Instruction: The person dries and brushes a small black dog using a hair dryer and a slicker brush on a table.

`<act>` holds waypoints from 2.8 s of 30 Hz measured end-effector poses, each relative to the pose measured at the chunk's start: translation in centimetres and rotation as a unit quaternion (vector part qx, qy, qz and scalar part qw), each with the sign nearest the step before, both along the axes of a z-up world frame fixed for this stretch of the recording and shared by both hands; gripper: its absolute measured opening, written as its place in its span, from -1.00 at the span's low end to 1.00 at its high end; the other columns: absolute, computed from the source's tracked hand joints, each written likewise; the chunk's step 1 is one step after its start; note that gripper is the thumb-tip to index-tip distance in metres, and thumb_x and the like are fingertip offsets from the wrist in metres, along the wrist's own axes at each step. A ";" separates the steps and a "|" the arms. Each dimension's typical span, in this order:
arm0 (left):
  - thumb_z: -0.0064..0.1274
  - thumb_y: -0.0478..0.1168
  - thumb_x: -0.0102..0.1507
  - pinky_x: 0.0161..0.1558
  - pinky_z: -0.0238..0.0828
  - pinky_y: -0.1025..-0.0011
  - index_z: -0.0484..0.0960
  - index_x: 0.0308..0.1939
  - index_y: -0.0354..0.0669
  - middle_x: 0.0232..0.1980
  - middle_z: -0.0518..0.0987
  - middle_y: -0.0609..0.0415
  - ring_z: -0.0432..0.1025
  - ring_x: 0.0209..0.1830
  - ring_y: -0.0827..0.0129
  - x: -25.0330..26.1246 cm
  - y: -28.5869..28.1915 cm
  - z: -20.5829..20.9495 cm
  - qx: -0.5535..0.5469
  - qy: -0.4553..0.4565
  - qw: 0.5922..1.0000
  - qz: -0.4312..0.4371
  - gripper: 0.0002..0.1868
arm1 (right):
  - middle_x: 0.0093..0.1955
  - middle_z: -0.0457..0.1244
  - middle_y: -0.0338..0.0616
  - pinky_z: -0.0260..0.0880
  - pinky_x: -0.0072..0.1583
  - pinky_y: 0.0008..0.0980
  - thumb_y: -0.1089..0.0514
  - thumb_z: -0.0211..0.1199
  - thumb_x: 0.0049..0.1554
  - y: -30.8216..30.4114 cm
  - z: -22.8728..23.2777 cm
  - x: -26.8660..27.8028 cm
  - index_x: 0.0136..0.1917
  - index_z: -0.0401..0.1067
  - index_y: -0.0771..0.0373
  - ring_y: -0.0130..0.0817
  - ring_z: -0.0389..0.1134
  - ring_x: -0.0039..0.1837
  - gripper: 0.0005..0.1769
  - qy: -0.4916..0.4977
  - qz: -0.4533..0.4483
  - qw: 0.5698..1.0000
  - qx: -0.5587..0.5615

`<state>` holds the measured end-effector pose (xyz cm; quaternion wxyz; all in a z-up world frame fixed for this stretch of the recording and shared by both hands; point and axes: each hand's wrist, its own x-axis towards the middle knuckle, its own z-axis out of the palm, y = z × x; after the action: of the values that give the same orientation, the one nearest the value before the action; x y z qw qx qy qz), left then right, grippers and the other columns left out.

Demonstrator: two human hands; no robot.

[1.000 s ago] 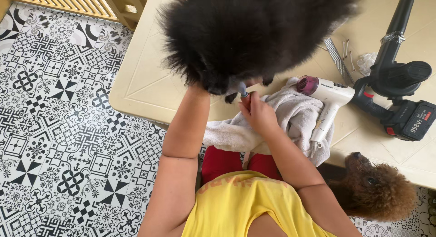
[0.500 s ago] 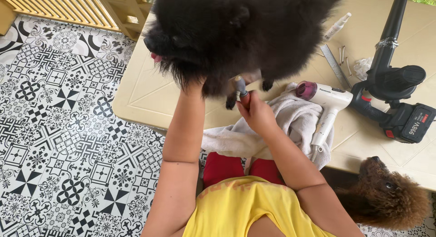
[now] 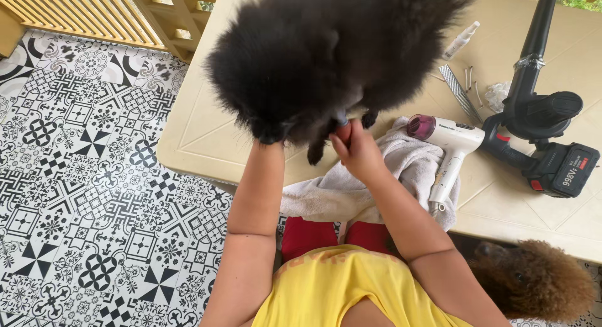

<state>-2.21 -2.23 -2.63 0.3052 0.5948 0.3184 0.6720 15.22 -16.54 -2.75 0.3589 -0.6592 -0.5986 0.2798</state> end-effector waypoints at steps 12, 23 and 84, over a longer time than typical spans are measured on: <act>-0.10 0.06 0.46 0.45 0.23 -0.05 0.27 0.47 -0.16 0.44 0.38 -0.10 0.24 0.46 -0.02 0.4 -0.7 -2.0 -0.030 0.000 1.000 -0.006 -0.42 | -0.30 0.16 -0.21 0.20 -0.35 -0.48 0.24 0.11 0.37 1.8 4.6 5.9 0.09 0.11 0.21 -0.53 0.15 -0.39 -0.82 0.328 0.005 0.931 0.157; -0.10 0.05 0.46 0.43 0.25 -0.04 0.29 0.46 -0.19 0.43 0.39 -0.11 0.26 0.44 -0.02 -2.2 1.3 -1.1 -0.036 -0.002 0.999 -0.007 -0.42 | -0.49 0.20 -0.25 0.20 -0.39 -0.44 0.10 0.32 0.19 -4.6 1.4 0.1 -0.07 0.29 0.20 -0.51 0.22 -0.49 -0.76 0.104 0.039 0.986 -0.128; -0.11 0.00 0.47 0.36 0.38 0.02 0.40 0.40 -0.31 0.37 0.49 -0.15 0.37 0.35 0.03 -7.3 -11.3 0.1 -0.001 0.112 0.984 -0.141 -0.45 | 0.38 0.24 -0.02 0.38 0.40 -0.24 0.36 0.14 0.34 -1.1 -2.5 -3.4 0.51 0.15 0.31 -0.23 0.31 0.35 -0.49 0.444 0.090 0.869 0.197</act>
<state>-9.54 -13.49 -2.49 0.3602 0.7053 0.2642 0.5506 11.78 -17.66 -5.25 0.6827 -0.3246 -0.4753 0.4502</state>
